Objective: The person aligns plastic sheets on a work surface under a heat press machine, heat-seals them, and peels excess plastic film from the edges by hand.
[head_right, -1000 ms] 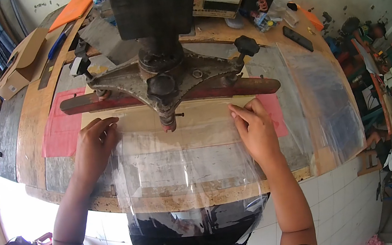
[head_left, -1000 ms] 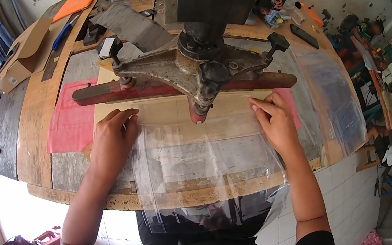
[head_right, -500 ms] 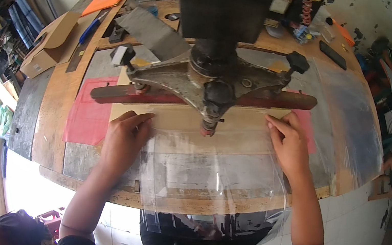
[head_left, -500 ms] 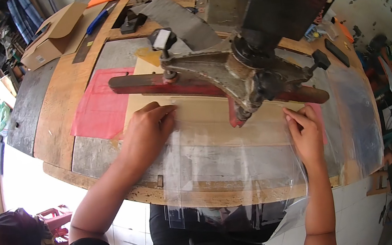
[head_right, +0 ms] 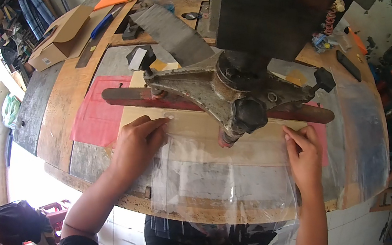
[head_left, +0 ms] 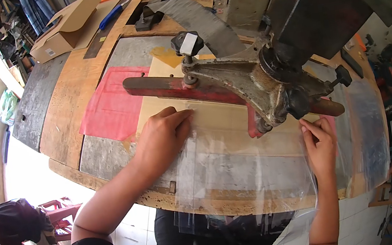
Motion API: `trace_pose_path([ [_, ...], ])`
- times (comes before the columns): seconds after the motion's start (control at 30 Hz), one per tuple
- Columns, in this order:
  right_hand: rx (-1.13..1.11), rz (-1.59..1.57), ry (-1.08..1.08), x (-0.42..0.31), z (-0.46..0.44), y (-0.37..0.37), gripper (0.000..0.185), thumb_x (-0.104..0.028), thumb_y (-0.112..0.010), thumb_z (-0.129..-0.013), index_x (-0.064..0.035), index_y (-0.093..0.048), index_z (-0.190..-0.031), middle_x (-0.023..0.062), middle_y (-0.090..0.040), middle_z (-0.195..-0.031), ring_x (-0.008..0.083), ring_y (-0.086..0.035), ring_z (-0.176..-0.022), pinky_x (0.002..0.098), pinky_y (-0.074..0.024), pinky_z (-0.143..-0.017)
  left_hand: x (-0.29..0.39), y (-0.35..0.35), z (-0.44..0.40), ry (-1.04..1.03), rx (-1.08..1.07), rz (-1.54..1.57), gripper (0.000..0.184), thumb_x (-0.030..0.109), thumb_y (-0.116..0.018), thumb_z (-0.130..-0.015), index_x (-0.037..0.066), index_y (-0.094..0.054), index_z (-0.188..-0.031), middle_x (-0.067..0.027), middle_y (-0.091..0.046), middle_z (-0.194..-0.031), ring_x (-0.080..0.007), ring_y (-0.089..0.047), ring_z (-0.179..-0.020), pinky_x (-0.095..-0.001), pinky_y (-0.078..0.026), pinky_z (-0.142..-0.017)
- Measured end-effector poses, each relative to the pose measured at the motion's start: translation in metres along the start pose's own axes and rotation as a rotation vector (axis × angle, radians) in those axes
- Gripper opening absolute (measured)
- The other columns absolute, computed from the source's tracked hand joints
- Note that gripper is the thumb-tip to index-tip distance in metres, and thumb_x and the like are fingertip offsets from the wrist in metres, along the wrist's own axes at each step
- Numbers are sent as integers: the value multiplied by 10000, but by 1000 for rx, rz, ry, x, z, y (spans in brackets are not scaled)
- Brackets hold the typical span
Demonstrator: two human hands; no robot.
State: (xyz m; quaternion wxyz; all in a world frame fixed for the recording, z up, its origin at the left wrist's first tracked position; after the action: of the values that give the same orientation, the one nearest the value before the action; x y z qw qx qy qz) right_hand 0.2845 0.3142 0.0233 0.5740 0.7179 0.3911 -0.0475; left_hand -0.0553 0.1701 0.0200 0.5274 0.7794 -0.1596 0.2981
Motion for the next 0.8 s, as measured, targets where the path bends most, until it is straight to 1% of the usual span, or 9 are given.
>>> trace_pose_path([
  [0.1,5,0,20,3,0,0,196,-47,-721,-991,-21,-792,-1172,48,-539,-884,146,-535,-729,301,-451,-657,0,-1,0,-5,8,5,223,114,-707,-943,27,-780,-1135,-197,-703,-917,-409,-700,-840,-479,-565,-781],
  [0.17,6,10,37,4,-1,-1,189,-44,-723,-990,-8,-789,-1163,52,-543,-890,147,-537,-730,303,-450,-652,1,-1,0,-28,45,-12,218,80,-717,-921,18,-790,-1117,-163,-695,-864,-363,-705,-778,-437,-566,-732],
  [0.27,2,19,46,2,-1,0,187,-45,-723,-991,12,-782,-1159,58,-542,-892,150,-538,-731,305,-447,-645,1,-1,0,-36,43,-17,218,75,-718,-920,17,-789,-1118,-162,-696,-861,-362,-704,-769,-438,-565,-727],
  [0.3,-8,9,15,2,-1,0,221,-32,-725,-976,-31,-789,-1187,68,-533,-884,178,-540,-746,329,-456,-668,1,-1,0,-35,42,-17,218,75,-718,-920,17,-789,-1118,-162,-696,-861,-362,-704,-769,-438,-565,-727],
  [0.33,-18,0,-16,3,-1,0,269,-19,-727,-962,-74,-797,-1215,77,-525,-875,207,-542,-761,354,-465,-692,1,-1,0,-24,27,-11,222,89,-718,-928,25,-785,-1129,-178,-699,-888,-384,-702,-797,-458,-566,-747],
  [0.37,-19,-1,-18,2,-1,1,269,-19,-727,-962,-74,-797,-1215,77,-525,-875,207,-542,-761,354,-465,-692,0,-2,-1,-13,12,-5,225,104,-717,-936,32,-780,-1140,-194,-703,-915,-406,-701,-825,-479,-566,-768],
  [0.5,-16,-2,-8,4,-2,0,279,-6,-730,-952,-66,-796,-1216,81,-520,-869,205,-540,-749,353,-462,-683,1,-1,0,1,10,15,224,93,-716,-930,32,-780,-1136,-197,-707,-921,-409,-702,-829,-478,-569,-771],
  [0.57,-5,-4,22,1,-2,0,283,-1,-730,-950,-63,-795,-1218,81,-517,-866,202,-539,-746,351,-462,-679,1,0,0,-15,33,14,234,79,-718,-925,25,-786,-1142,-152,-688,-870,-318,-685,-719,-405,-554,-703],
  [0.8,2,12,40,-2,-2,0,295,14,-723,-947,-64,-794,-1222,78,-521,-869,199,-546,-743,343,-469,-673,0,2,1,16,26,42,233,106,-712,-949,27,-775,-1159,-151,-688,-872,-300,-691,-721,-398,-553,-700],
])
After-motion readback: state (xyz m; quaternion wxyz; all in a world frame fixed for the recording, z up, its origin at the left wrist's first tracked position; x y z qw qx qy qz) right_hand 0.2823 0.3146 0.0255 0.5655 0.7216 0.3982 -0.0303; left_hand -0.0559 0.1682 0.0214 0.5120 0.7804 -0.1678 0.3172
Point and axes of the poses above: each hand's wrist, its own z-axis away from the middle knuckle, its own y-axis out of the back of the hand, x = y × z, the point moved 6 cm from there along -z, towards the middle knuckle
